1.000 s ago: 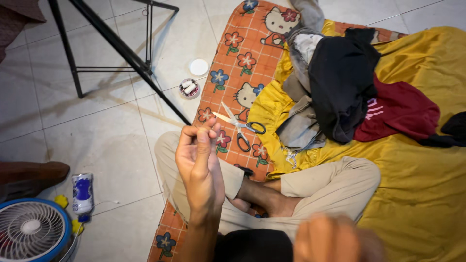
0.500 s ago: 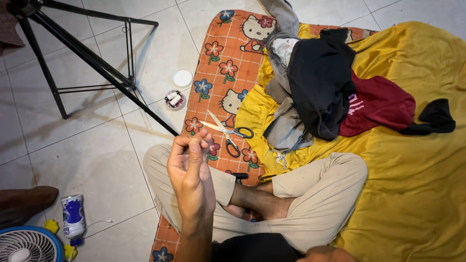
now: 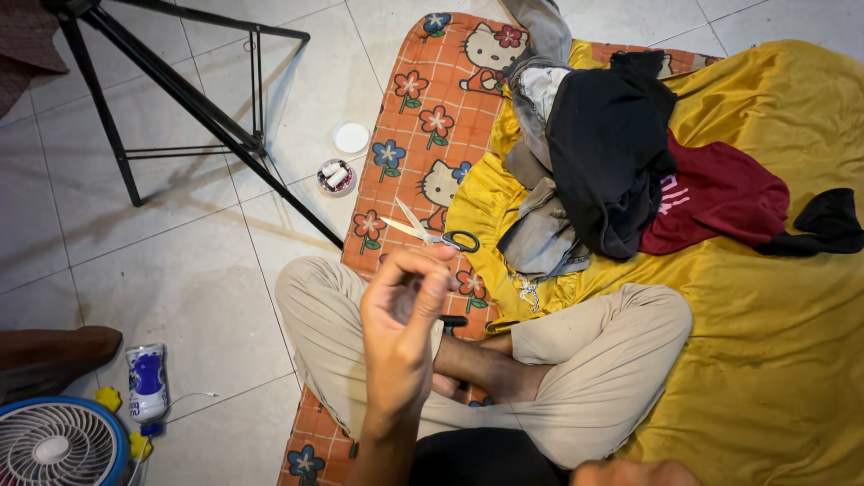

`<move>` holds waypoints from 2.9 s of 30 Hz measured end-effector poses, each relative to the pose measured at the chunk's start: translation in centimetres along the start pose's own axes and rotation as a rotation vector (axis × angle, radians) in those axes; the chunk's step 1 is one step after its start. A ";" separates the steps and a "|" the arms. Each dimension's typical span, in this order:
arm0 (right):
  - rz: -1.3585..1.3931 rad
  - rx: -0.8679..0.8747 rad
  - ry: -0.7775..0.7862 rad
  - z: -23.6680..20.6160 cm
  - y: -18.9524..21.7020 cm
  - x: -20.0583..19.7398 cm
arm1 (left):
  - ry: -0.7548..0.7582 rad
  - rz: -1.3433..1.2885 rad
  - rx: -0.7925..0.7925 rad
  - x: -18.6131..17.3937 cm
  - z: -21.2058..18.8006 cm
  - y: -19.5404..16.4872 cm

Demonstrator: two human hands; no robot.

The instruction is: The person sits on a floor mat, opens a small sewing kit, threads a needle, cuts the thread with scissors, and ties a knot. They then hand-sew the neck seam of a dark shirt laid on their lap, working the needle through the fabric.

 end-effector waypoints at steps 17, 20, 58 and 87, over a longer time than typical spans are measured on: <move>-0.884 0.173 -0.338 0.9 -2.7 -0.2 | 0.230 -0.094 -0.057 2.9 -2.9 -1.4; -0.899 0.269 -0.361 0.2 -3.5 -0.8 | 0.214 -0.109 -0.057 2.9 -3.1 -1.6; -0.565 0.136 -0.291 1.3 -5.4 -1.4 | 0.052 -0.122 0.058 3.5 -3.3 -3.1; -1.475 -0.254 -0.109 2.7 -3.8 0.9 | 0.001 0.054 0.136 2.9 -4.3 -4.0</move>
Point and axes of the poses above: each hand's wrist, its own z-axis towards the middle knuckle, its own x-axis out of the palm, y = z × x, the point moved 5 cm from there along z, towards the middle knuckle, and after that the axes turned 3 degrees about -x, right-handed, at the moved point
